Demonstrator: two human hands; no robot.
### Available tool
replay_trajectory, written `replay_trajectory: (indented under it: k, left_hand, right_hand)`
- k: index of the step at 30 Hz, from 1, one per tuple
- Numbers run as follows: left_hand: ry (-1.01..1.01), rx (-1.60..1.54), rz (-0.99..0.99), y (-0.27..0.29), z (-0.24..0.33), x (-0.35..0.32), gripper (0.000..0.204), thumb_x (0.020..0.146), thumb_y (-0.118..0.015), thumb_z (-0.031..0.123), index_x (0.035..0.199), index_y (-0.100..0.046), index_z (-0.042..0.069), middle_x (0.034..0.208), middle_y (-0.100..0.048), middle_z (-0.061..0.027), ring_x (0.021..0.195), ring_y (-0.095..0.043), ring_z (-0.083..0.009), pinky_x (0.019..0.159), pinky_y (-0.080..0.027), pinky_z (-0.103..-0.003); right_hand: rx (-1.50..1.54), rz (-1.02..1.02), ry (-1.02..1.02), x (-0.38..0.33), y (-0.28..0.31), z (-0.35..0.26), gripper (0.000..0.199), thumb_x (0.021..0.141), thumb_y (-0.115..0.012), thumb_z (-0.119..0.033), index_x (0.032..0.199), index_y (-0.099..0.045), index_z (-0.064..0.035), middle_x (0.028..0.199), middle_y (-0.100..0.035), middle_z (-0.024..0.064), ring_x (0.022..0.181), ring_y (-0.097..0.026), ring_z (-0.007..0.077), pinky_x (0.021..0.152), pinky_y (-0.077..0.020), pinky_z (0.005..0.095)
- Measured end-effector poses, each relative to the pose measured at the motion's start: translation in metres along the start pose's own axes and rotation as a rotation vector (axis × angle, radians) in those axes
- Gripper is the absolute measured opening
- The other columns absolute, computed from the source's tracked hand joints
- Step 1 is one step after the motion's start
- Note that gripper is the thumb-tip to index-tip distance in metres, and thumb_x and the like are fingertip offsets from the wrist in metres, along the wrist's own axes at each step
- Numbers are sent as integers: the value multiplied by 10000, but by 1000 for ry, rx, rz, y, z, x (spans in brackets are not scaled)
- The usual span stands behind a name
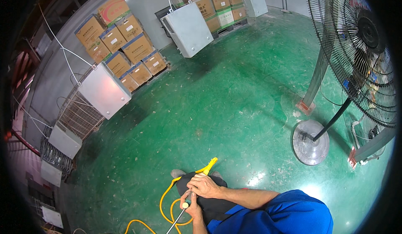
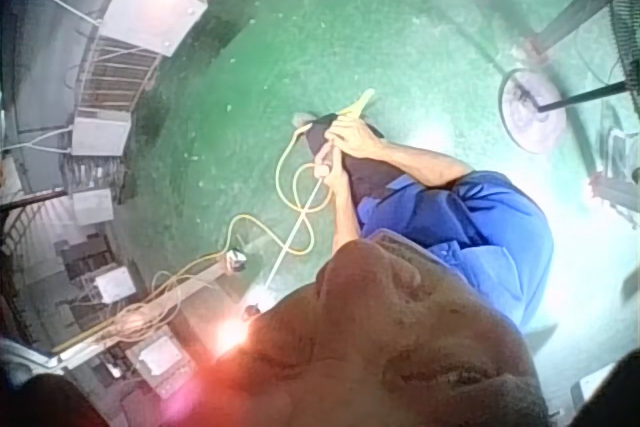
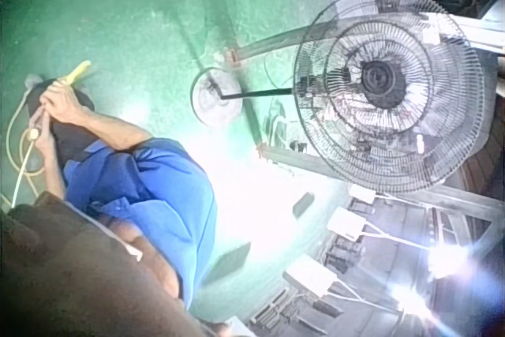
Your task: The recorder uses a long-handled gas torch to apply a flame to the surface of electrical control panel enclosures to test their fire resistance or coating.
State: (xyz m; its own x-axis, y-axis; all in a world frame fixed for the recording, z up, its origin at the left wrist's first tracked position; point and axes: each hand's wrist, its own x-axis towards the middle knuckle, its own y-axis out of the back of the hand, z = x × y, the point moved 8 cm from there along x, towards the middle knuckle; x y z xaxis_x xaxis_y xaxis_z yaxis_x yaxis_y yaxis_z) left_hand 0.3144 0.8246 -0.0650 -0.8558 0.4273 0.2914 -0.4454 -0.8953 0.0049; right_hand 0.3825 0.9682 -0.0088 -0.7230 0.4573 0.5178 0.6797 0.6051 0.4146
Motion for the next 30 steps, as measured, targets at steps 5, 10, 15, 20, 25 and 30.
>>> replay_trajectory:
  k: [5,10,15,20,25,30]
  left_hand:
    - [-33,4,-26,0,-4,0,191,902,-752,1,1056,-657,-60,1101,-718,-185,964,-674,-234,844,-583,-352]
    - [-14,-15,-22,2,-8,-1,181,907,-753,3,1047,-655,-58,1097,-719,-184,919,-674,-215,792,-582,-330]
    - [-12,2,-29,0,-1,1,184,903,-756,10,1045,-658,-54,1097,-723,-184,952,-675,-228,840,-573,-352]
    - [-6,34,-29,-1,6,1,194,896,-760,21,1044,-660,-55,1101,-725,-185,1005,-673,-250,928,-550,-392]
    - [17,2,-20,1,-3,0,196,897,-765,26,1045,-663,-53,1102,-724,-191,975,-680,-246,852,-581,-370]
    - [-32,28,-16,2,-1,0,194,899,-765,19,1047,-661,-51,1098,-721,-192,955,-684,-243,806,-597,-357]
  right_hand:
    - [3,3,1,1,1,-1,151,940,-673,-180,907,-725,-42,828,-660,113,845,-641,314,790,-494,444]
    - [2,12,7,1,1,-2,154,943,-674,-179,905,-723,-38,824,-659,116,837,-641,320,785,-497,446]
    - [3,4,1,1,1,-2,155,941,-673,-177,907,-721,-33,823,-656,120,834,-641,324,783,-495,448]
    - [7,2,11,1,0,-2,156,939,-669,-173,911,-718,-28,823,-655,126,833,-639,327,783,-493,449]
    - [8,8,12,1,1,-2,147,928,-671,-166,911,-719,-28,825,-657,127,833,-640,327,782,-493,451]
    - [3,9,10,0,-1,-1,138,919,-674,-159,907,-720,-30,822,-659,128,832,-641,327,779,-495,452]
